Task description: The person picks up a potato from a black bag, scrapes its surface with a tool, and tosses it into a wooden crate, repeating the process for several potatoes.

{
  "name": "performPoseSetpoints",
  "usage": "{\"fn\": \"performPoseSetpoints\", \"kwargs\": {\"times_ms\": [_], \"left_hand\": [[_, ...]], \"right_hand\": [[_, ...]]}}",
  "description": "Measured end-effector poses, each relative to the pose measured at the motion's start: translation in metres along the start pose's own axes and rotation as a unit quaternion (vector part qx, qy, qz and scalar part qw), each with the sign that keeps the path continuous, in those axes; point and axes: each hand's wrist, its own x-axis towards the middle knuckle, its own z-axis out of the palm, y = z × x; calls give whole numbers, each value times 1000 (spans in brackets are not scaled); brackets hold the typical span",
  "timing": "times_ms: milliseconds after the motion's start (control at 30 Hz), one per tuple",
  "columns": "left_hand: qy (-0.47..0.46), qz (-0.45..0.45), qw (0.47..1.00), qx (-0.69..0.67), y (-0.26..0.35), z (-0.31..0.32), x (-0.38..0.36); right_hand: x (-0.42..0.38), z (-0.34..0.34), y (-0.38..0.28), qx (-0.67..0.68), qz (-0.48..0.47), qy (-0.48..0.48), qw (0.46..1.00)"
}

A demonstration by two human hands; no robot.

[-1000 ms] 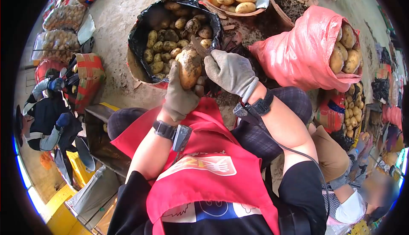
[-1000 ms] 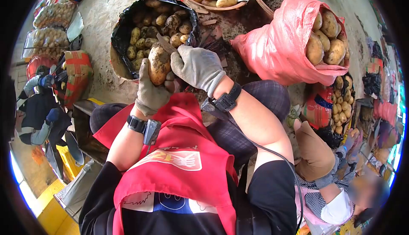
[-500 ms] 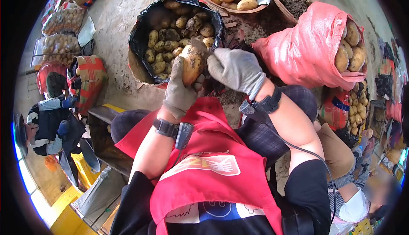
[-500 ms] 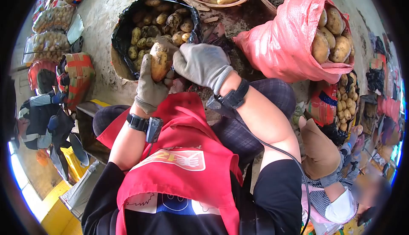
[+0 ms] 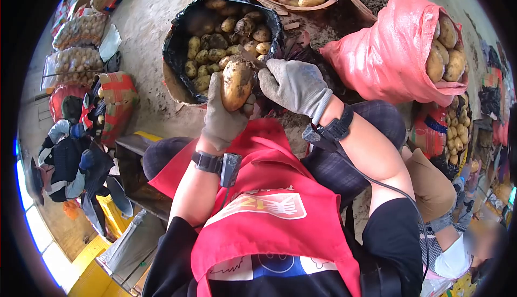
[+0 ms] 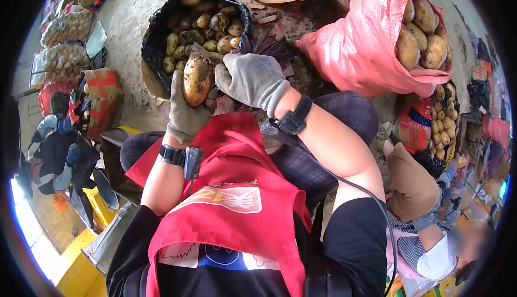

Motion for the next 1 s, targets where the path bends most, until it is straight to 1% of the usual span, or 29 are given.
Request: {"fn": "performPoseSetpoints", "kwargs": {"times_ms": [67,100,167,200,267,300,333,367,400,433,467,500,533,567,600,633,667,700,733,767,800,867,900,933,1000], "left_hand": [[17,-27,999,-41,-5,-1,-4],[18,-28,999,-40,-7,-2,-5],[21,-77,974,-210,-1,-1,-6],[23,-101,951,-292,2,-1,-6],[26,-144,881,-450,5,0,-5],[27,-144,881,-449,3,4,-3],[57,-65,952,-292,1,11,-2],[85,16,988,-124,1,15,-1],[86,16,988,-123,4,10,0],[17,-77,929,-360,20,6,2],[-53,-165,803,-571,32,4,4],[-53,-164,803,-571,37,8,5],[2,-176,825,-537,41,15,7],[57,-187,843,-501,42,22,8],[62,-149,857,-489,37,26,9],[66,-162,855,-489,48,27,10],[71,-174,851,-490,59,28,11],[73,-175,851,-491,48,18,12],[-72,-171,799,-573,30,0,14],[-216,-161,723,-636,26,-6,17],[-218,-161,723,-636,21,-7,17],[-171,-168,736,-633,25,1,16],[96,-196,828,-516,60,35,13],[97,-198,828,-516,55,34,13],[73,-206,856,-468,41,30,13]], "right_hand": [[-3,-3,-5,2,0,-33,999],[-4,-1,-3,1,-11,-28,1000],[-5,3,-4,-4,-11,-21,1000],[-5,4,-4,-10,-12,-15,1000],[-6,-3,-10,-2,-19,-21,1000],[-6,-6,-12,5,-27,-28,999],[-8,-6,-13,6,-28,-30,999],[-10,-5,-14,5,-32,-26,999],[-11,-5,-15,5,-36,-20,999],[-12,-7,-15,6,-46,-8,999],[-11,-10,-17,6,-47,-8,999],[-10,-14,-19,-7,-50,-38,998],[-10,-16,-20,-19,-54,-67,996],[-14,-9,-20,-14,-82,-68,994],[-19,-2,-21,-7,-110,-67,992],[-20,-8,-25,-7,-73,-70,995],[-17,-10,-21,37,-46,-32,998],[-12,-15,-15,48,-37,-12,998],[-7,-21,-10,58,-30,9,998],[-2,-26,-8,5,-9,2,1000],[-3,-25,-7,5,-9,3,1000],[-7,-20,-7,38,-27,-12,999],[-12,-21,-17,-20,-31,-47,998],[-18,-12,-20,-20,-47,-75,996],[-26,-1,-24,-21,-89,-88,992]]}}
